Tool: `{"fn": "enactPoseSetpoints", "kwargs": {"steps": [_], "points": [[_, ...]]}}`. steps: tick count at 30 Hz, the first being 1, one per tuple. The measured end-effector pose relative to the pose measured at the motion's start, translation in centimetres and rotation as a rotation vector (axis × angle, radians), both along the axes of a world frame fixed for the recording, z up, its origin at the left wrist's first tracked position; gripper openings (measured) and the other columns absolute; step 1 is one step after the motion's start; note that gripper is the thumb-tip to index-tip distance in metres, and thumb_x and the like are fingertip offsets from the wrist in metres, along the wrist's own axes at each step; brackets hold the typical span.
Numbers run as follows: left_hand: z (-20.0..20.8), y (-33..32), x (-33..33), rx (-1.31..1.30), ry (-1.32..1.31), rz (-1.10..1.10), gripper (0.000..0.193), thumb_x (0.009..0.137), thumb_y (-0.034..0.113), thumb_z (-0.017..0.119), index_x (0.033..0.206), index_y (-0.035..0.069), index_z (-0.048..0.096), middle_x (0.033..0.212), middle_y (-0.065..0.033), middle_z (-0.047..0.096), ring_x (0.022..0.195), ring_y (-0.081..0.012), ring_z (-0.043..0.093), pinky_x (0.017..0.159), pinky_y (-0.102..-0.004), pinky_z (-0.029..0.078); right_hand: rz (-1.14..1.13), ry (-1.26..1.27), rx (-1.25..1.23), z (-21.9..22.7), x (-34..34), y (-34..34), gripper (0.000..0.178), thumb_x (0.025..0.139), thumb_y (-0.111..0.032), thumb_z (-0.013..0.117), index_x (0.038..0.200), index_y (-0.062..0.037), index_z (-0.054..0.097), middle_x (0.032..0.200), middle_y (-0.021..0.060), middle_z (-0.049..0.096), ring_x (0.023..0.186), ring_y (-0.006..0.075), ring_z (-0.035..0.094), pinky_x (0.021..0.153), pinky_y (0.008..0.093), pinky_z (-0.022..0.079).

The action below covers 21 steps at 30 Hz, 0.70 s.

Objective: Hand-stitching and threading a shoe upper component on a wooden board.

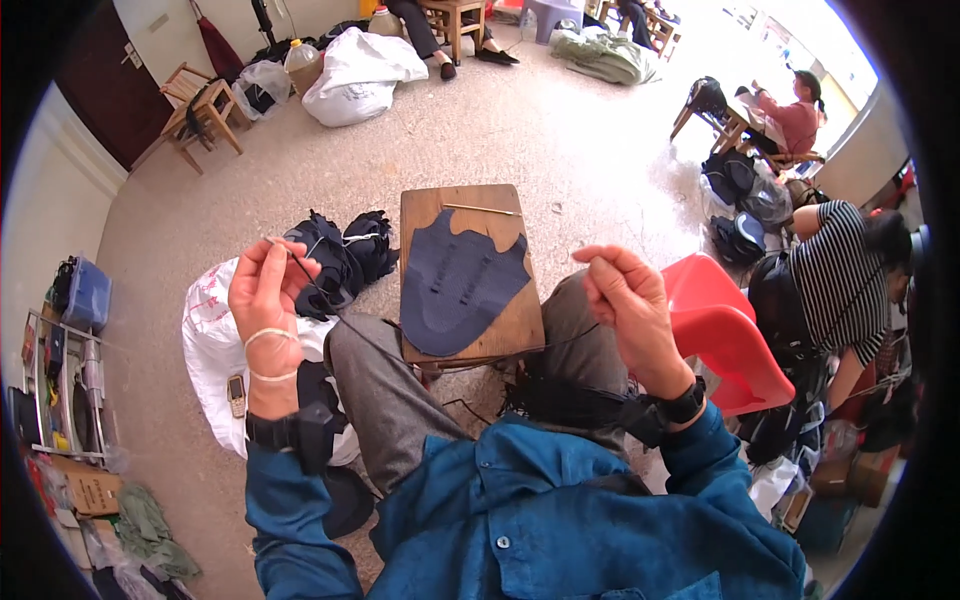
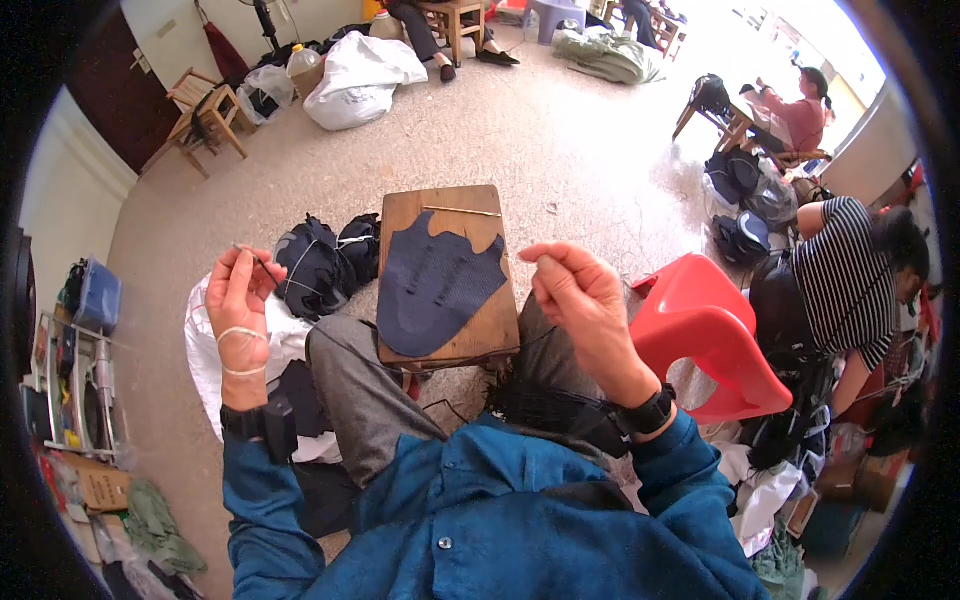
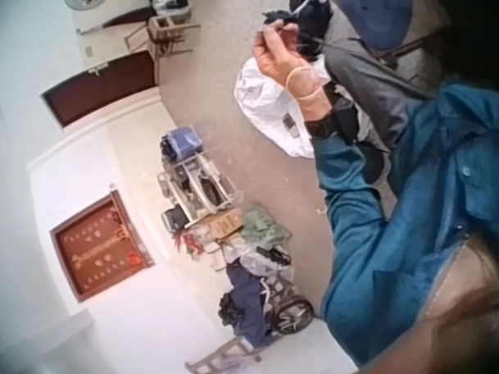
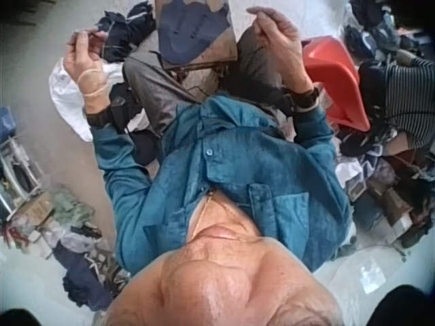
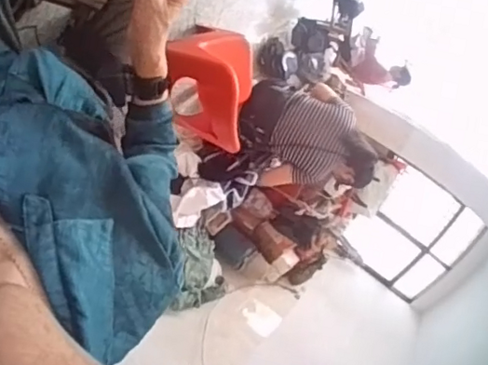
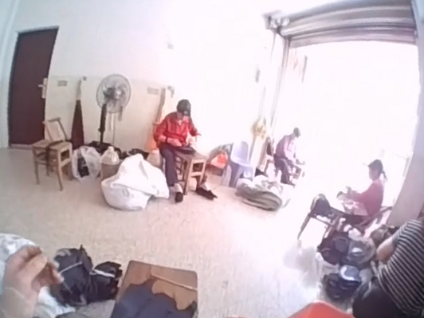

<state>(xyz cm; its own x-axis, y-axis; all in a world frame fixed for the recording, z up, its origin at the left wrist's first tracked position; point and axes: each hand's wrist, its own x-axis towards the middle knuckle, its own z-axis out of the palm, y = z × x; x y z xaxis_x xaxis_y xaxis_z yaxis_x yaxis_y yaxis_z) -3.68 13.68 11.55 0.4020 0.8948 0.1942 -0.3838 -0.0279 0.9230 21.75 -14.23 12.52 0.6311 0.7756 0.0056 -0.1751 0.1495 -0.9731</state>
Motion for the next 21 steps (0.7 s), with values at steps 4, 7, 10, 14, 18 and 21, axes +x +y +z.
{"fn": "enactPoseSetpoints", "kwargs": {"steps": [4, 7, 10, 14, 18, 21], "points": [[-2.8, 2.6, 2.8, 0.317, 0.137, 0.064, 0.006, 0.101, 0.006, 0.063, 0.105, 0.001, 0.065, 0.093, -0.0072, 0.071, 0.078, -0.0124, 0.067, 0.074, -0.0254, 0.057, -0.104, -0.124, 0.017, -0.9, 1.6, 1.5, 0.029, 0.107, -0.015, 0.056, 0.134, -0.0028, 0.059, 0.08, 0.0002, 0.061, 0.062, 0.0042, 0.049, 0.054, 0.0186, 0.038], [-7.9, 2.5, 5.1, 0.427, 0.421, -0.031, 0.003, 0.096, 0.005, 0.068, 0.094, 0.003, 0.066, 0.082, 0.0006, 0.068, 0.075, -0.0055, 0.06, 0.066, -0.0231, 0.05, 0.011, 0.022, -0.05, -5.9, 2.2, 3.8, 0.021, 0.107, -0.014, 0.057, 0.123, -0.0009, 0.061, 0.086, 0.0048, 0.067, 0.067, 0.0077, 0.06, 0.058, 0.0207, 0.047], [-12.4, 0.6, 7.6, 0.562, 0.672, -0.181, 0.005, 0.095, 0.005, 0.068, 0.095, 0.001, 0.065, 0.085, -0.0048, 0.068, 0.075, -0.0126, 0.064, 0.069, -0.0274, 0.052, 0.111, 0.095, -0.187, -11.1, 0.6, 6.1, 0.011, 0.105, -0.01, 0.057, 0.111, -0.0022, 0.062, 0.084, 0.0053, 0.068, 0.074, 0.0105, 0.066, 0.064, 0.0233, 0.053], [-14.8, -0.4, 9.1, 0.894, 0.822, -0.253, 0.007, 0.088, 0.005, 0.067, 0.092, 0.004, 0.062, 0.09, -0.0138, 0.063, 0.086, -0.0347, 0.062, 0.079, -0.0424, 0.051, 0.179, -0.851, -0.275, -16.0, 0.6, 7.2, 0.012, 0.096, -0.004, 0.061, 0.107, -0.0006, 0.059, 0.101, 0.0152, 0.069, 0.093, 0.0332, 0.07, 0.081, 0.0411, 0.056], [-15.5, -1.8, 8.7, 0.876, 0.939, -0.309, 0.008, 0.086, 0.005, 0.066, 0.093, 0.004, 0.061, 0.094, -0.0143, 0.059, 0.095, -0.0359, 0.058, 0.087, -0.0446, 0.048, 0.088, -1.106, -0.188, -16.5, 1.5, 7.1, 0.012, 0.092, -0.003, 0.061, 0.103, -0.0018, 0.058, 0.106, 0.0156, 0.066, 0.099, 0.0371, 0.066, 0.085, 0.0439, 0.054], [-14.8, -4.7, 8.9, 0.954, 0.842, -0.25, 0.009, 0.084, 0.0, 0.066, 0.09, 0.001, 0.059, 0.09, -0.0154, 0.059, 0.089, -0.0373, 0.059, 0.082, -0.0445, 0.048, 0.101, -1.066, -0.226, -16.6, 3.3, 7.1, 0.013, 0.091, -0.003, 0.062, 0.104, -0.0019, 0.058, 0.102, 0.0151, 0.066, 0.097, 0.0366, 0.066, 0.083, 0.0433, 0.054]]}}
